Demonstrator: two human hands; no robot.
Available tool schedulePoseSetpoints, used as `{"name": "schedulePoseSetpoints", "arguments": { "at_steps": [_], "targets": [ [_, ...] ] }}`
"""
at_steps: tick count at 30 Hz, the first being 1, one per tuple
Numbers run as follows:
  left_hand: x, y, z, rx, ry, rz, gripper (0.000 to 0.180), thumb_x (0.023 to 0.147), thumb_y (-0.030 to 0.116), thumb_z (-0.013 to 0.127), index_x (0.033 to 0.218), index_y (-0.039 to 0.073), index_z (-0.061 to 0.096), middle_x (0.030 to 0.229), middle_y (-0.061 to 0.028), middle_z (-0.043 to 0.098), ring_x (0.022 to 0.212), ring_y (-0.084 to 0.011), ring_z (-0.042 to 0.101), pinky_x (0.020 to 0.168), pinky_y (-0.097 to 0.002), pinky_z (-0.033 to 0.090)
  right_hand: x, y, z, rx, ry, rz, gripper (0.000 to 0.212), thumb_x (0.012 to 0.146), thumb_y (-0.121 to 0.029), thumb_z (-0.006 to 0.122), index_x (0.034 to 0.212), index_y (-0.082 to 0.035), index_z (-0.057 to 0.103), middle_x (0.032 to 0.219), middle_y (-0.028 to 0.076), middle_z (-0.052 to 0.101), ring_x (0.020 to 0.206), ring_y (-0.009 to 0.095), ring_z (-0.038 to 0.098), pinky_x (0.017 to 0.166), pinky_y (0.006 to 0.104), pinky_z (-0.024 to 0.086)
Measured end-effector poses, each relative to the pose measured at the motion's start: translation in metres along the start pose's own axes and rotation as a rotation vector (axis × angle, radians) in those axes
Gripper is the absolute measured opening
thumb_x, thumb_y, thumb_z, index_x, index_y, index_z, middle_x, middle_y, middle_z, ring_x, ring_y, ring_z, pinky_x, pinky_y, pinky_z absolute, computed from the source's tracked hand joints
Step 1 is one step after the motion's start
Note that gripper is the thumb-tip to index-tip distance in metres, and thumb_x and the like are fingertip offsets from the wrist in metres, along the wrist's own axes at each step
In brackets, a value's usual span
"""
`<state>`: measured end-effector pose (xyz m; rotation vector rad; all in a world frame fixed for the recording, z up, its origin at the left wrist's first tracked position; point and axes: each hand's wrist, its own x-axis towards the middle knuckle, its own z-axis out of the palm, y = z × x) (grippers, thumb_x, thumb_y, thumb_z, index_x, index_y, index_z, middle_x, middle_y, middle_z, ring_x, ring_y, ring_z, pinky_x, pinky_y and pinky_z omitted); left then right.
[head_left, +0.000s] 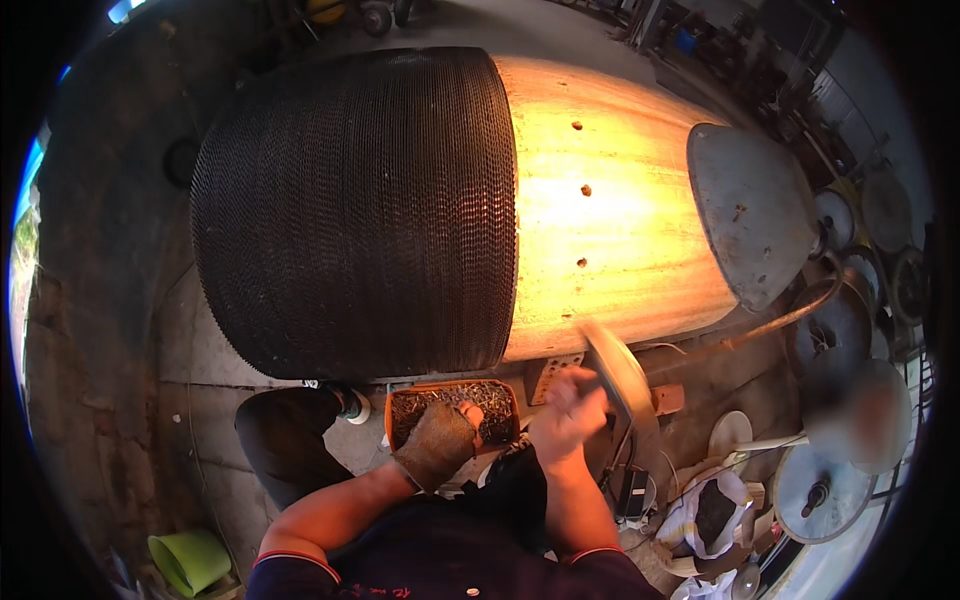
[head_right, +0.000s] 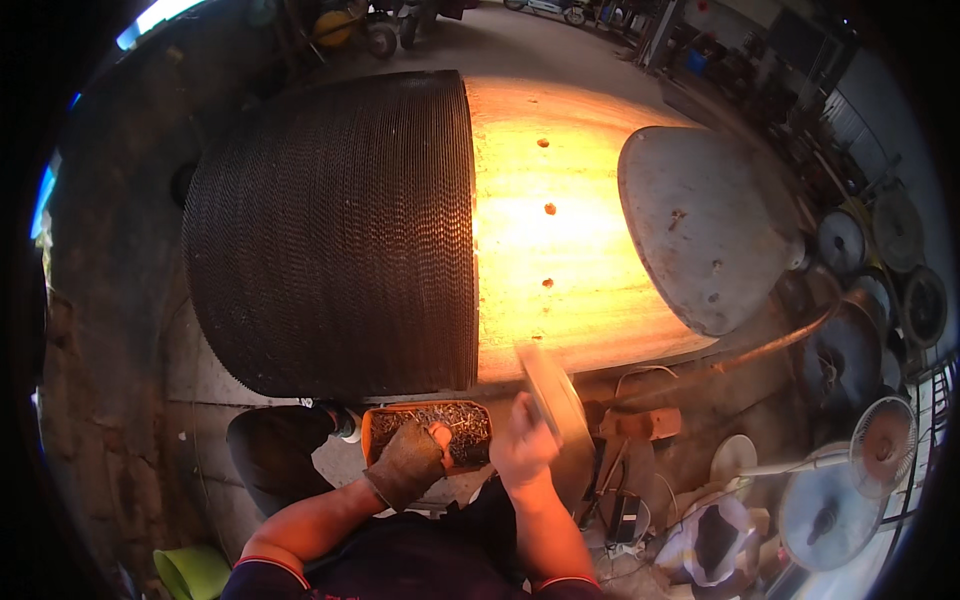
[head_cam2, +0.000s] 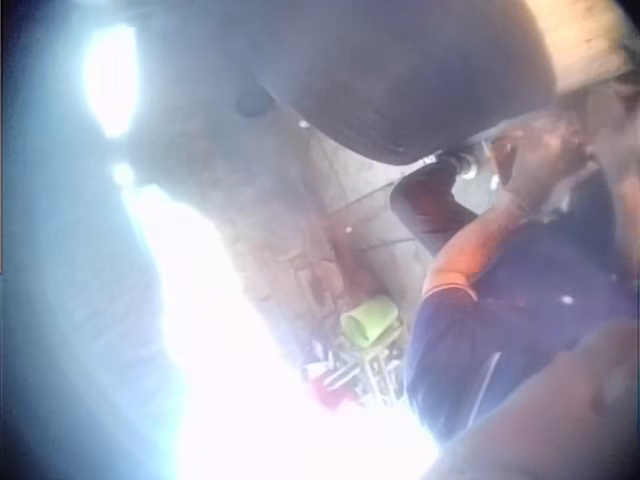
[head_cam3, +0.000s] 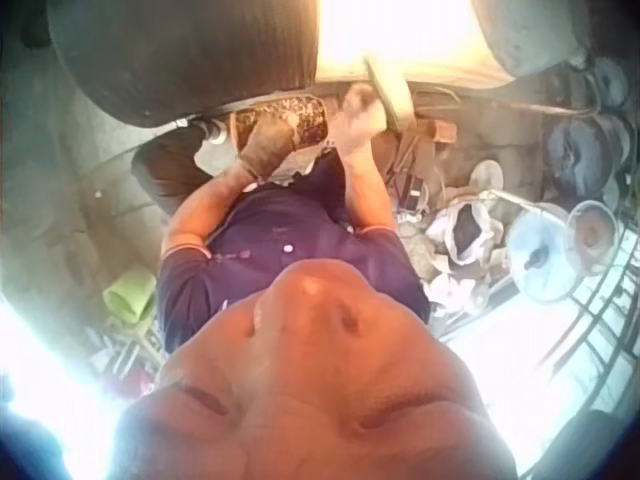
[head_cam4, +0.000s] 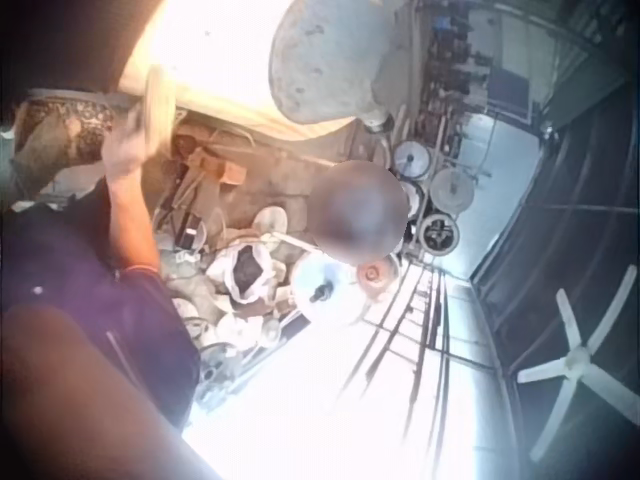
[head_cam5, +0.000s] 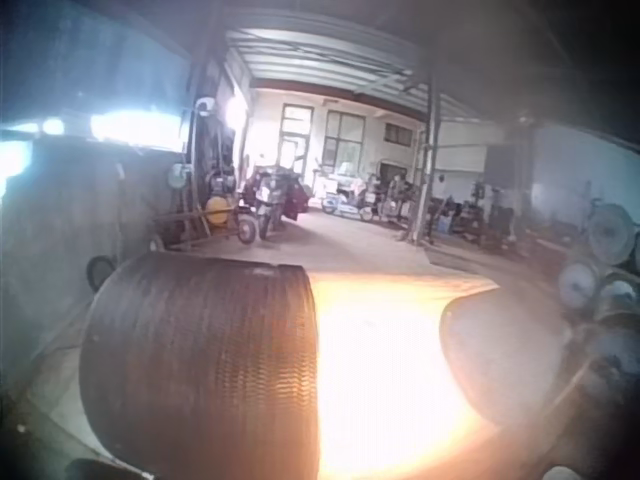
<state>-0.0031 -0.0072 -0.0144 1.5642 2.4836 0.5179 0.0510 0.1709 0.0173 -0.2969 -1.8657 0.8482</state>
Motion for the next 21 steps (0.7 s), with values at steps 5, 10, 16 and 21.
{"name": "schedulePoseSetpoints", "arguments": {
  "at_steps": [5,10,16,21],
  "targets": [
    [0.011,0.009,-0.025,-0.140,0.380,-0.013,0.019,0.082,0.010,0.070,0.093,0.007,0.055,0.089,-0.0136,0.061,0.077,-0.0336,0.062,0.071,-0.0471,0.050,-0.007,0.002,-0.005,-0.083,-0.260,0.257,0.021,0.102,-0.013,0.059,0.111,0.006,0.058,0.089,0.022,0.068,0.071,0.033,0.068,0.064,0.0383,0.053],
    [0.043,-0.020,-0.090,-0.069,0.741,0.259,0.048,0.076,-0.010,0.065,0.116,0.006,0.047,0.093,-0.0085,0.060,0.078,-0.0257,0.062,0.078,-0.0430,0.050,0.011,-0.009,-0.003,-0.143,-0.169,0.106,0.019,0.099,-0.009,0.059,0.109,0.007,0.062,0.105,0.027,0.070,0.083,0.040,0.072,0.074,0.0406,0.057],
    [0.096,-0.080,-0.143,0.411,1.063,0.355,0.045,0.077,-0.009,0.067,0.119,0.004,0.055,0.111,-0.0122,0.059,0.097,-0.0308,0.062,0.091,-0.0482,0.051,-0.010,0.003,-0.003,-0.041,-0.140,0.165,0.018,0.103,-0.008,0.056,0.112,0.007,0.059,0.075,0.007,0.061,0.064,0.010,0.057,0.060,0.0265,0.049],
    [0.102,-0.086,-0.145,0.415,1.031,0.311,0.042,0.078,-0.002,0.071,0.118,0.004,0.062,0.110,-0.0112,0.060,0.099,-0.0299,0.062,0.093,-0.0503,0.051,0.011,0.003,0.008,-0.247,-0.328,0.260,0.024,0.099,-0.012,0.064,0.116,0.004,0.061,0.088,0.023,0.068,0.072,0.035,0.071,0.063,0.0430,0.055]
  ]
}}
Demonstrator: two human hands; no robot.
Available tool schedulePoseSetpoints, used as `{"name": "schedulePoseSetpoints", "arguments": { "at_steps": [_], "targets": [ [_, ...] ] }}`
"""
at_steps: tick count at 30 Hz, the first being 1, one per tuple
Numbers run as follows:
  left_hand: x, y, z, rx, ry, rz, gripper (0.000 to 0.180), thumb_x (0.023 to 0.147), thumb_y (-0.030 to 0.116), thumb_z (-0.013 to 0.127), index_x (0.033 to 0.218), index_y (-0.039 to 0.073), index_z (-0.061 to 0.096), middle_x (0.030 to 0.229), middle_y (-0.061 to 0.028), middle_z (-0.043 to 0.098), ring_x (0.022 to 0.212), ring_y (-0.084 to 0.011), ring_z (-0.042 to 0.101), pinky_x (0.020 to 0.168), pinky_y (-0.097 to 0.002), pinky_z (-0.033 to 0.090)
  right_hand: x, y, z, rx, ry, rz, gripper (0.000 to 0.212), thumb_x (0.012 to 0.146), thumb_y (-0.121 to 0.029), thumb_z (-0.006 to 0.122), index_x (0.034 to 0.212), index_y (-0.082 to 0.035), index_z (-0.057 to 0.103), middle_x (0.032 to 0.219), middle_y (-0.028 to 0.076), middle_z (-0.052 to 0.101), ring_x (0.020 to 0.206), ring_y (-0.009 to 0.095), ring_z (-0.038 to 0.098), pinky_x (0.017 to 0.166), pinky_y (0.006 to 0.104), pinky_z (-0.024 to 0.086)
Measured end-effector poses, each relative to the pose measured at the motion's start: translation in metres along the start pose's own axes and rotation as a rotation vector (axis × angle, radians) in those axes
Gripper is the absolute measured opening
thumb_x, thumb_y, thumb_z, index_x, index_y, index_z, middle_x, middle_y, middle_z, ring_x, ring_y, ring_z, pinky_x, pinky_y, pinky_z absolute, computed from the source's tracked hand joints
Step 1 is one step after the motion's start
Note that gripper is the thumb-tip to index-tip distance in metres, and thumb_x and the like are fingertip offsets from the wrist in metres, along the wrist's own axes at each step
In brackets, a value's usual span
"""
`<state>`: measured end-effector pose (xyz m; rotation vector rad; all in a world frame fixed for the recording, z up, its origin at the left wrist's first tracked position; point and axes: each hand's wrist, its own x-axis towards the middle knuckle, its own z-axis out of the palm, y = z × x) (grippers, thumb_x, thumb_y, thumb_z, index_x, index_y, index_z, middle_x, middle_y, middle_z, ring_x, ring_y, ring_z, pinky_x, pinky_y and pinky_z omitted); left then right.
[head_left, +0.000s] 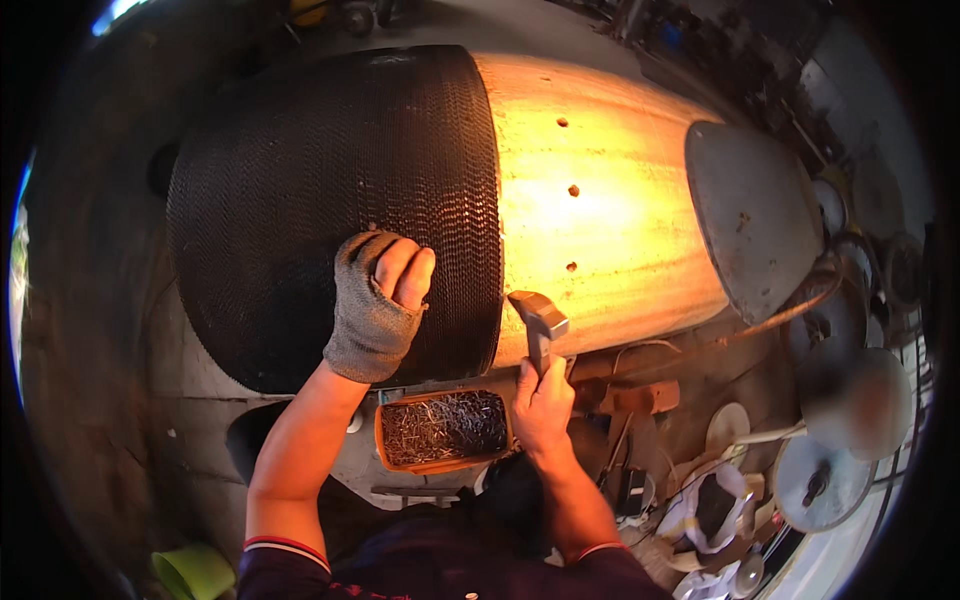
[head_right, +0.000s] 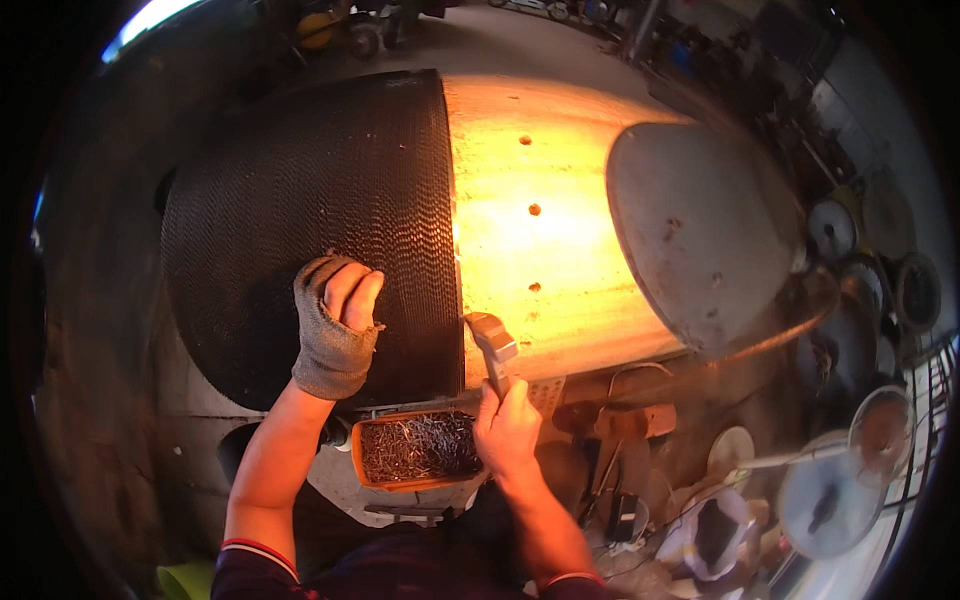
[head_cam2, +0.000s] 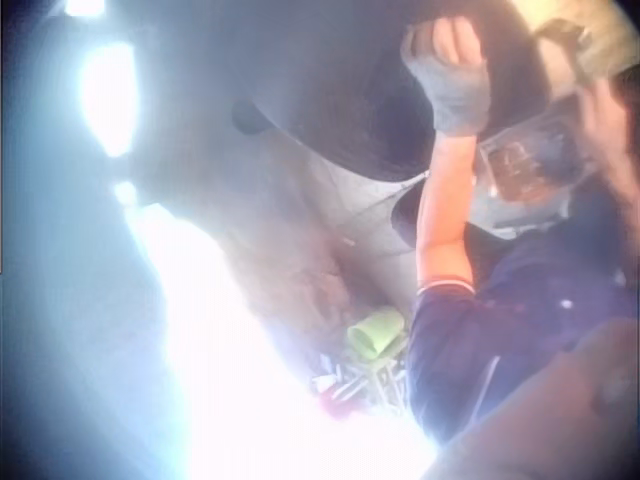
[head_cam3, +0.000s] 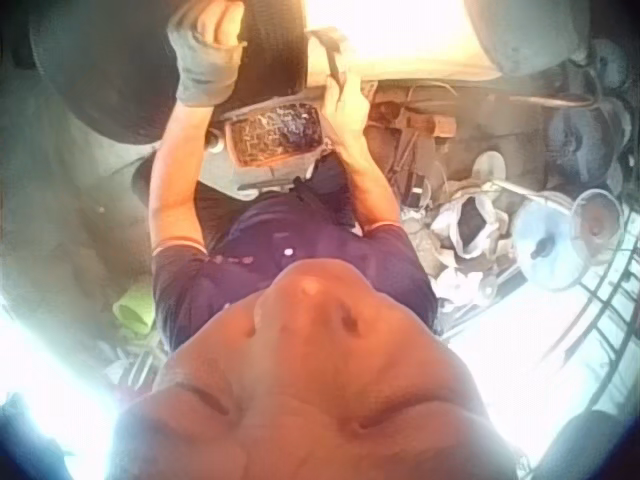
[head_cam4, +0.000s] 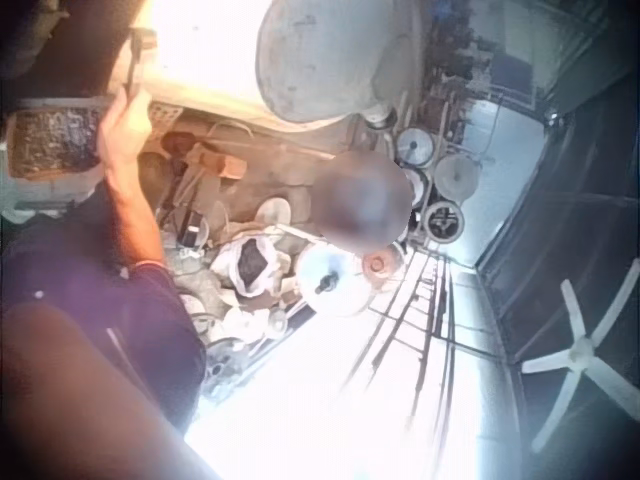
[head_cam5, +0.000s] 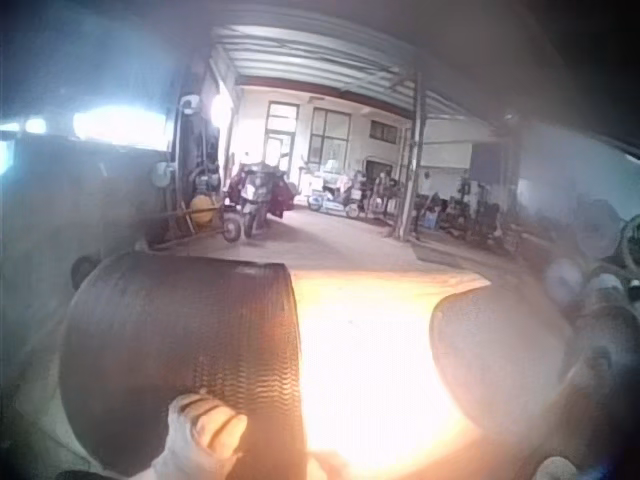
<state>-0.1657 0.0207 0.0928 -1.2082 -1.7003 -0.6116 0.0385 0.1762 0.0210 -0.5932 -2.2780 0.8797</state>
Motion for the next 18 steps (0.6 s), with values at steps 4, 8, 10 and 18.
{"name": "schedulePoseSetpoints", "arguments": {
  "at_steps": [4,8,10,18],
  "targets": [
    [0.004,0.007,0.004,0.162,-0.046,-0.016,0.039,0.078,-0.001,0.073,0.116,0.005,0.068,0.113,-0.0106,0.059,0.107,-0.0296,0.059,0.098,-0.0492,0.048,-0.012,-0.001,-0.010,0.278,0.147,-0.088,0.021,0.101,-0.012,0.061,0.114,0.004,0.064,0.080,0.017,0.068,0.064,0.031,0.067,0.061,0.0388,0.053],
    [0.011,0.003,-0.006,0.309,-0.064,-0.088,0.029,0.082,0.001,0.077,0.111,0.007,0.072,0.113,-0.0078,0.059,0.107,-0.0306,0.059,0.097,-0.0456,0.048,0.009,-0.011,-0.012,0.135,0.278,-0.503,0.023,0.090,-0.003,0.063,0.111,0.006,0.065,0.091,0.024,0.068,0.073,0.039,0.066,0.062,0.0427,0.054],
    [0.020,-0.005,0.004,0.293,-0.039,-0.088,0.029,0.082,0.001,0.078,0.109,0.007,0.072,0.112,-0.0075,0.059,0.108,-0.0305,0.058,0.097,-0.0460,0.049,-0.005,0.013,0.009,0.040,0.096,-0.077,0.016,0.093,-0.003,0.060,0.107,0.003,0.058,0.089,0.025,0.066,0.080,0.046,0.065,0.067,0.0494,0.053],
    [0.026,0.051,0.001,0.201,-0.126,-0.132,0.037,0.080,0.004,0.080,0.115,0.007,0.068,0.108,-0.0091,0.058,0.103,-0.0284,0.057,0.092,-0.0420,0.051,-0.037,0.017,-0.005,0.150,0.070,0.089,0.015,0.099,-0.012,0.064,0.107,-0.001,0.059,0.081,0.022,0.066,0.072,0.044,0.065,0.063,0.0461,0.051]
  ]
}}
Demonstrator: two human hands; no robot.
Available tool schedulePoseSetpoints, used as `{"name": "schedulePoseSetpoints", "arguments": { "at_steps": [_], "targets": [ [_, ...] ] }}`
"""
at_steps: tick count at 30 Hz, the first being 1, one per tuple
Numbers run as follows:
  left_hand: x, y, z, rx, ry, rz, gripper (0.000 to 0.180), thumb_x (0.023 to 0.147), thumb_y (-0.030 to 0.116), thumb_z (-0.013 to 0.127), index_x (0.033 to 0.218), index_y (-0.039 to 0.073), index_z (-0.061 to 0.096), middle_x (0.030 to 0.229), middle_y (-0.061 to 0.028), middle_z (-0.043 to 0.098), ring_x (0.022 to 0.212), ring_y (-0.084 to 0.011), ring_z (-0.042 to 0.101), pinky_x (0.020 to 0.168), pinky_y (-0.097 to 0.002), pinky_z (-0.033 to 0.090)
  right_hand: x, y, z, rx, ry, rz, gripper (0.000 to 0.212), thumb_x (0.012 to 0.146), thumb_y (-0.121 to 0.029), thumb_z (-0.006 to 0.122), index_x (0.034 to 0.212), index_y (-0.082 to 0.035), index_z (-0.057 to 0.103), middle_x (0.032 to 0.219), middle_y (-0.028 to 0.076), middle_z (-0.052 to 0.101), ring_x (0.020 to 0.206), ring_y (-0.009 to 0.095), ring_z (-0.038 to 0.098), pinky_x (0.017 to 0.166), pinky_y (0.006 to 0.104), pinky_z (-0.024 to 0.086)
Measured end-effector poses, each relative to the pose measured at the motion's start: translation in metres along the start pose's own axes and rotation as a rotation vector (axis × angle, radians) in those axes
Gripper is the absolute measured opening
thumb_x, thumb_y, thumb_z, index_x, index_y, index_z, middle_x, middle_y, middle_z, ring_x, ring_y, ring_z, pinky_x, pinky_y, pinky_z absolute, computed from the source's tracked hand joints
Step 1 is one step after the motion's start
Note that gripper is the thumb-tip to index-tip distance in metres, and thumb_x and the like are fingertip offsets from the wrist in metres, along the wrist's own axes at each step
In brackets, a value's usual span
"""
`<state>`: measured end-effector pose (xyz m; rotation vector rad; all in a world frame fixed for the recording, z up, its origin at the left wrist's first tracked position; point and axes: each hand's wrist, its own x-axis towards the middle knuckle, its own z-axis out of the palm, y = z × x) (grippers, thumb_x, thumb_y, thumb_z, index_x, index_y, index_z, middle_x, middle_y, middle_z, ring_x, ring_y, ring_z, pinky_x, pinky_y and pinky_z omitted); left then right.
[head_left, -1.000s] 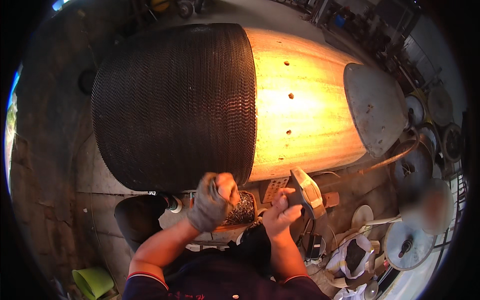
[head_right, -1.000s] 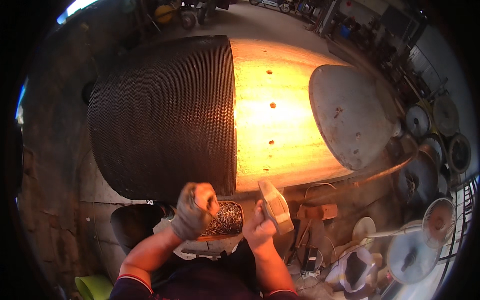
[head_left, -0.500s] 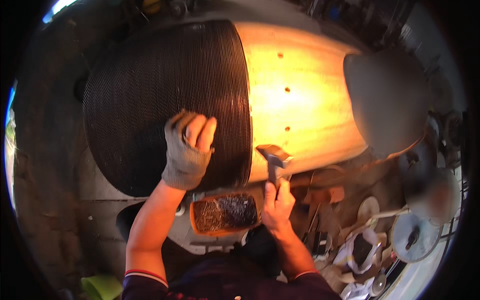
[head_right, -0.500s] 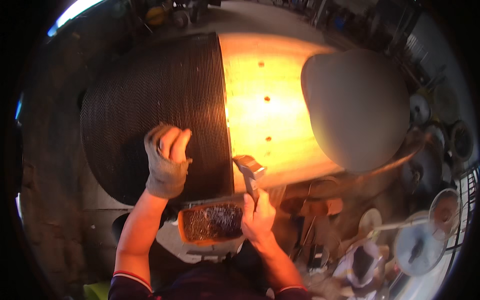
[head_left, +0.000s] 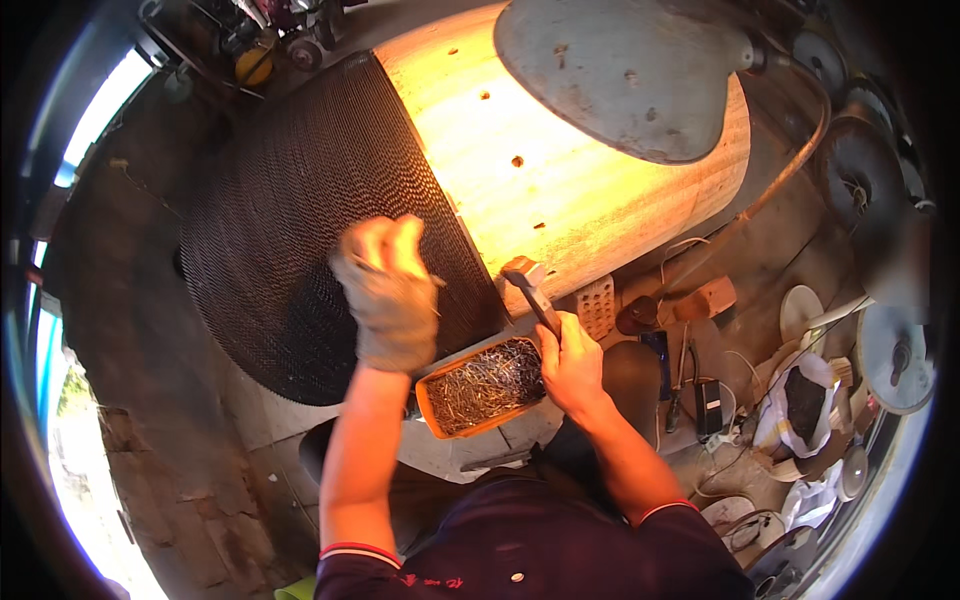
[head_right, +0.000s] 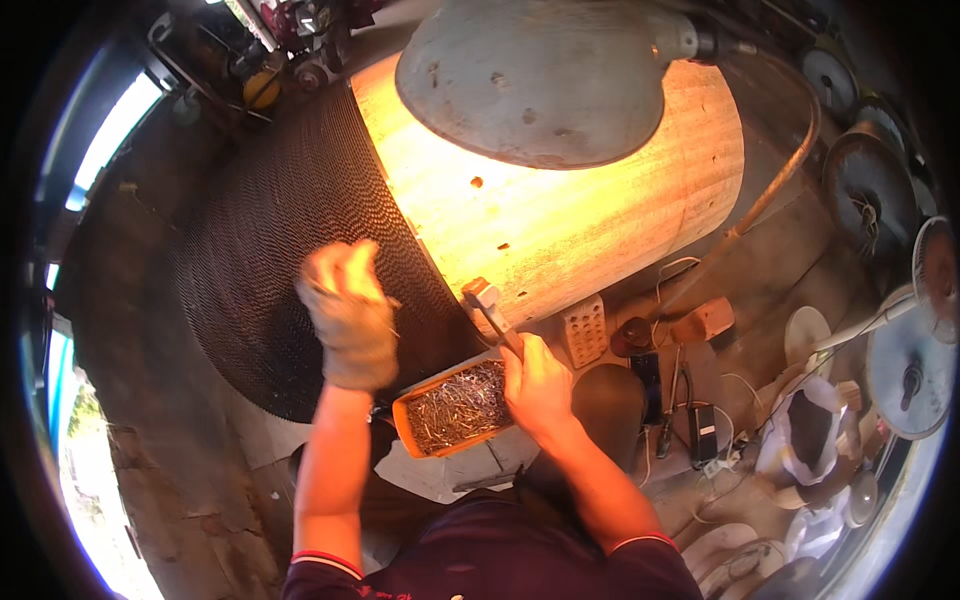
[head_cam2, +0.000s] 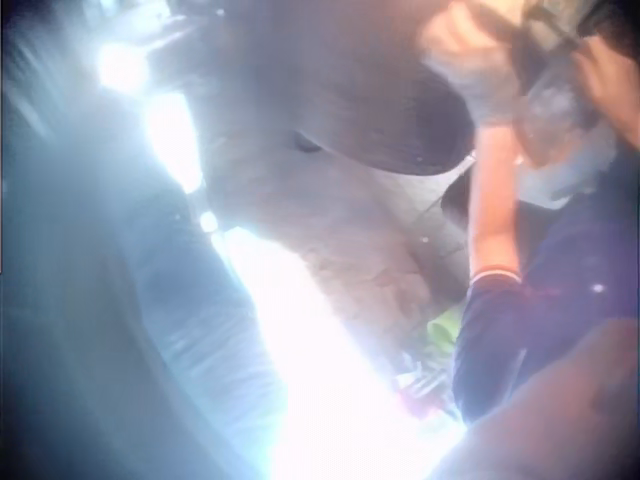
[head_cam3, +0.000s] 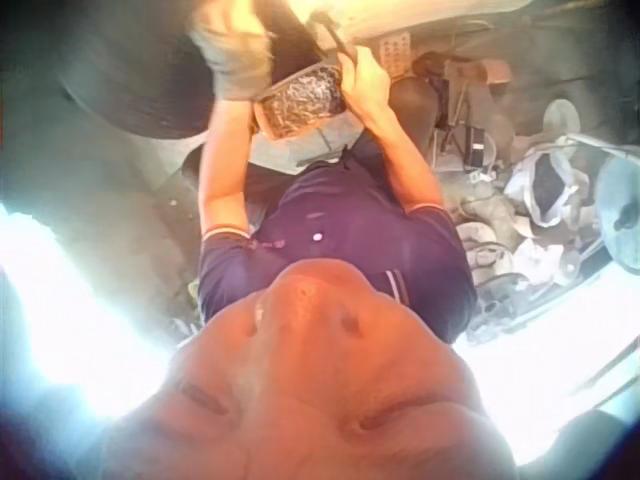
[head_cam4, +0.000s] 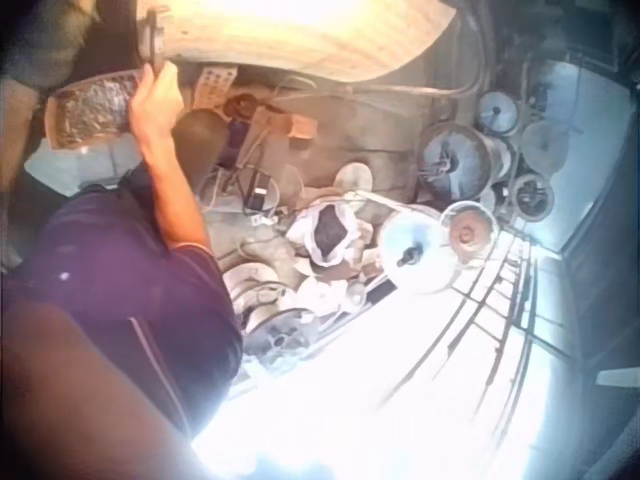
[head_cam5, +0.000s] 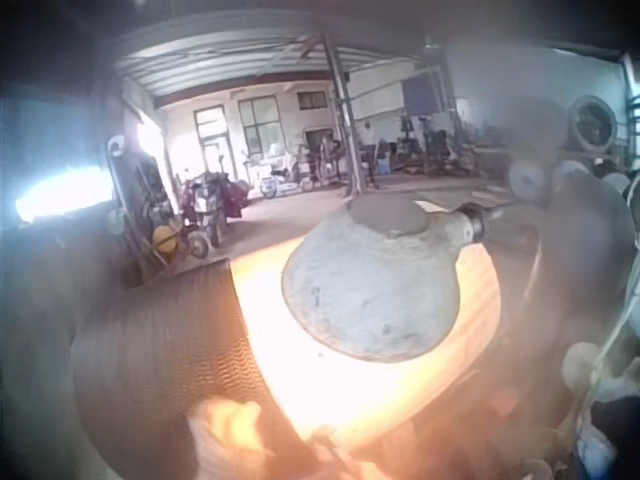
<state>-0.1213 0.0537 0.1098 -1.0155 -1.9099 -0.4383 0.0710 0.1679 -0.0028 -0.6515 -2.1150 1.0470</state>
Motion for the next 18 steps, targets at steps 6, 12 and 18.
{"name": "schedulePoseSetpoints", "arguments": {
  "at_steps": [6,12,18],
  "targets": [
    [-0.042,0.057,0.019,-0.381,-0.071,-0.102,0.058,0.077,-0.009,0.073,0.131,0.005,0.057,0.097,-0.0089,0.063,0.095,-0.0291,0.060,0.091,-0.0450,0.049,0.001,0.000,-0.010,0.053,-0.007,0.070,0.015,0.101,-0.013,0.063,0.106,0.000,0.059,0.076,0.021,0.064,0.068,0.039,0.065,0.060,0.0436,0.050],
    [-0.033,0.058,0.013,-0.367,-0.172,-0.195,0.063,0.075,-0.012,0.072,0.134,0.005,0.057,0.099,-0.0088,0.060,0.096,-0.0271,0.059,0.090,-0.0424,0.049,0.005,-0.004,-0.009,0.085,-0.038,0.081,0.018,0.100,-0.017,0.064,0.108,-0.003,0.059,0.087,0.023,0.070,0.076,0.046,0.068,0.064,0.0508,0.053],
    [-0.016,0.073,0.013,-0.267,-0.263,-0.280,0.061,0.075,-0.006,0.074,0.132,0.004,0.057,0.099,-0.0096,0.059,0.096,-0.0280,0.058,0.088,-0.0412,0.049,0.010,-0.014,-0.008,0.118,0.011,-0.021,0.019,0.103,-0.016,0.061,0.112,0.000,0.060,0.082,0.021,0.067,0.072,0.039,0.067,0.064,0.0436,0.052]
  ]
}}
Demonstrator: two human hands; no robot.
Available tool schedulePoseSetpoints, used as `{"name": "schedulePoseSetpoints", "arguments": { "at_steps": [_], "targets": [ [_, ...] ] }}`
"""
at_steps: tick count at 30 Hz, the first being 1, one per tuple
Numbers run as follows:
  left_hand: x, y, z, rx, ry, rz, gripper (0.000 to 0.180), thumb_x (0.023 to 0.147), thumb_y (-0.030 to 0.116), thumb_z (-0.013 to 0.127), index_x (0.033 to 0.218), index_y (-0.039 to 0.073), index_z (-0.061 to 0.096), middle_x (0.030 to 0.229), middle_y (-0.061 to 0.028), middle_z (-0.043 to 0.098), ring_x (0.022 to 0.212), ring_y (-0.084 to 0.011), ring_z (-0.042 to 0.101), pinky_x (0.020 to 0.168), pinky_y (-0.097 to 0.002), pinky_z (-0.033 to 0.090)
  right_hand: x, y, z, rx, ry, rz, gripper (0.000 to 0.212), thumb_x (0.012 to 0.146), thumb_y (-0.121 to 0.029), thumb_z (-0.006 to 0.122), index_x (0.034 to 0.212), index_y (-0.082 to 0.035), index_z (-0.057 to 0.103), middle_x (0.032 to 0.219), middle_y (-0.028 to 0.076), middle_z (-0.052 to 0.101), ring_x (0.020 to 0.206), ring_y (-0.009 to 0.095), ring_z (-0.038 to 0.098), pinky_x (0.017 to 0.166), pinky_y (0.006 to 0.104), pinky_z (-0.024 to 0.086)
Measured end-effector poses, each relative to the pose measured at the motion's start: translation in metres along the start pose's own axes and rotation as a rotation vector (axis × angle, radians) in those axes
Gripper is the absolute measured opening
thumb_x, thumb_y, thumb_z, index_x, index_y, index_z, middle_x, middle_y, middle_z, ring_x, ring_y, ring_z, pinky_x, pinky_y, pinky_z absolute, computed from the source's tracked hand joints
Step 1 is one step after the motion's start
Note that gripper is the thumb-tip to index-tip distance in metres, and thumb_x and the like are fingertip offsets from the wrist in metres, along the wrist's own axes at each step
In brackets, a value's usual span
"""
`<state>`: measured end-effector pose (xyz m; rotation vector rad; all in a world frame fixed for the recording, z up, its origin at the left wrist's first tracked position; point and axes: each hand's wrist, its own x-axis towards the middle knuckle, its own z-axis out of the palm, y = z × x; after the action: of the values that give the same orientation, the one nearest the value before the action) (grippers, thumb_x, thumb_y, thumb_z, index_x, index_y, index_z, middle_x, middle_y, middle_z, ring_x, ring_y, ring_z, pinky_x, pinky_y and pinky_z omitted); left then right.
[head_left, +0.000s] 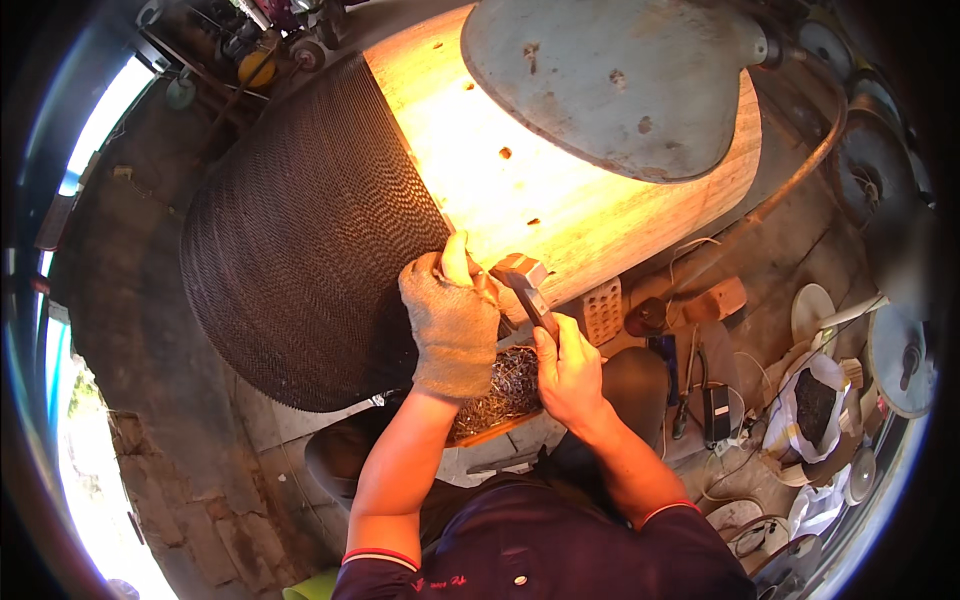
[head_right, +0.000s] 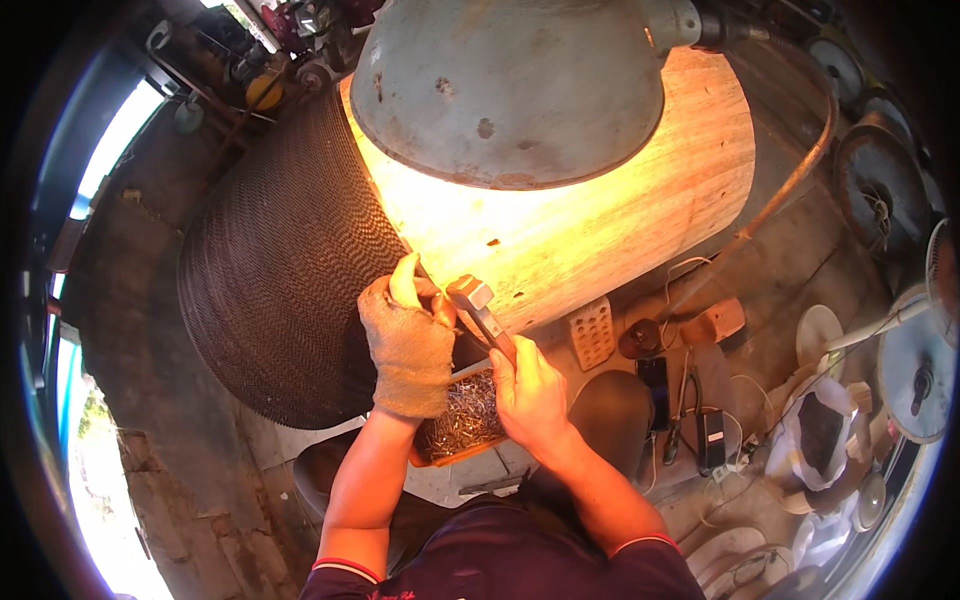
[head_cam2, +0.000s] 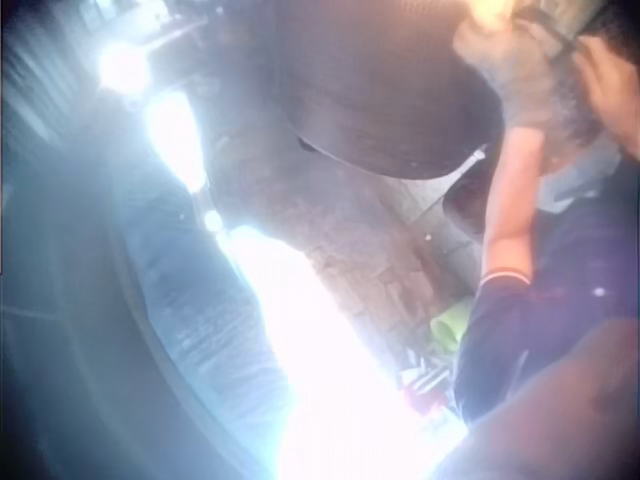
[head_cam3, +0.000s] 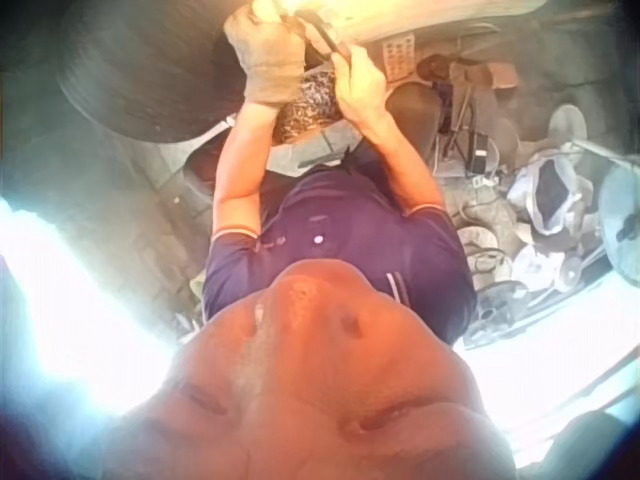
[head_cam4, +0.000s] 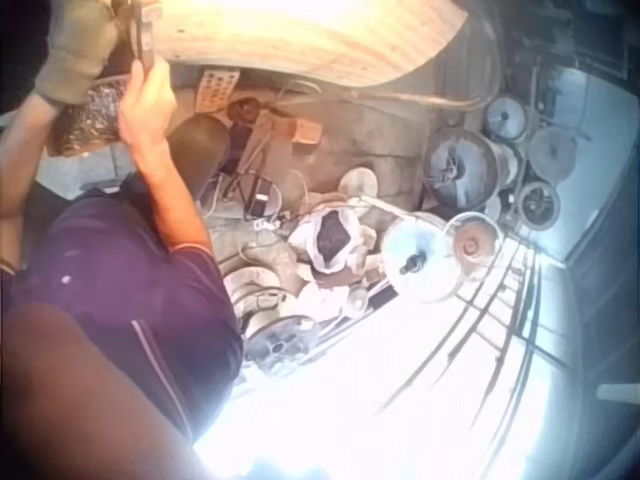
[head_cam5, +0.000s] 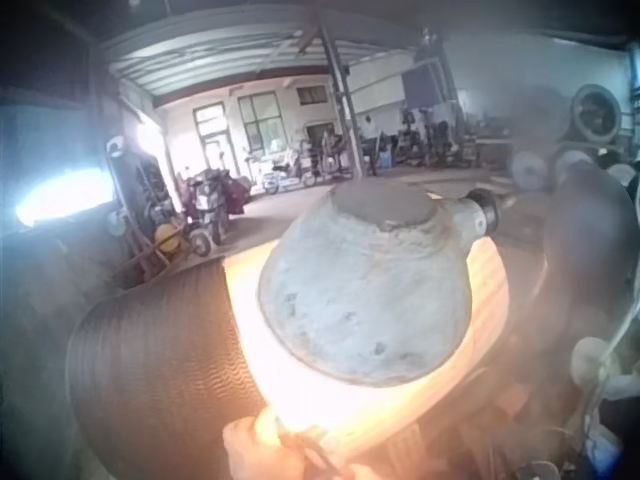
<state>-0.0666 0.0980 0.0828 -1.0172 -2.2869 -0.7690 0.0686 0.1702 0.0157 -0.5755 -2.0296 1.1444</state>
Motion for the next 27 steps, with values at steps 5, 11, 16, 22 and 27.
{"name": "schedulePoseSetpoints", "arguments": {
  "at_steps": [5,11,16,22,27],
  "targets": [
    [0.000,-0.011,0.017,-0.035,0.061,0.006,0.058,0.072,0.001,0.078,0.125,0.003,0.057,0.088,-0.0065,0.060,0.082,-0.0262,0.059,0.078,-0.0422,0.050,0.010,-0.007,-0.003,-0.145,-0.095,-0.030,0.019,0.103,-0.016,0.059,0.112,0.000,0.059,0.082,0.022,0.066,0.073,0.043,0.067,0.064,0.0457,0.052],
    [0.000,-0.008,0.014,0.039,-0.014,-0.019,0.057,0.076,0.000,0.078,0.128,0.000,0.054,0.091,-0.0072,0.060,0.091,-0.0252,0.062,0.079,-0.0426,0.051,0.008,-0.009,-0.005,-0.085,0.010,-0.082,0.015,0.103,-0.013,0.058,0.111,-0.001,0.059,0.077,0.022,0.064,0.069,0.045,0.066,0.059,0.0457,0.051],
    [-0.017,-0.001,-0.025,-0.379,0.102,-0.187,0.064,0.078,-0.003,0.080,0.135,0.003,0.051,0.105,-0.0063,0.060,0.102,-0.0211,0.058,0.096,-0.0377,0.048,0.004,-0.002,-0.013,0.038,0.022,0.079,0.020,0.104,-0.020,0.059,0.108,0.000,0.061,0.079,0.020,0.067,0.067,0.036,0.068,0.060,0.0429,0.053],
    [-0.032,-0.016,-0.093,-2.170,0.048,-0.869,0.062,0.103,0.061,0.047,0.124,0.004,0.060,0.102,-0.0050,0.061,0.098,-0.0217,0.058,0.100,-0.0417,0.048,-0.017,-0.071,-0.023,0.605,-0.237,0.175,0.011,0.094,0.001,0.071,0.095,-0.003,0.061,0.078,-0.004,0.059,0.068,0.004,0.050,0.062,0.0219,0.041],
    [-0.054,-0.018,-0.080,-2.376,-0.080,-0.954,0.068,0.102,0.066,0.045,0.125,0.004,0.062,0.102,-0.0048,0.061,0.100,-0.0240,0.061,0.096,-0.0443,0.051,-0.042,-0.097,-0.010,0.740,-0.510,0.239,0.018,0.088,0.005,0.075,0.103,0.000,0.066,0.089,0.002,0.070,0.080,0.005,0.063,0.070,0.0231,0.052]
  ]
}}
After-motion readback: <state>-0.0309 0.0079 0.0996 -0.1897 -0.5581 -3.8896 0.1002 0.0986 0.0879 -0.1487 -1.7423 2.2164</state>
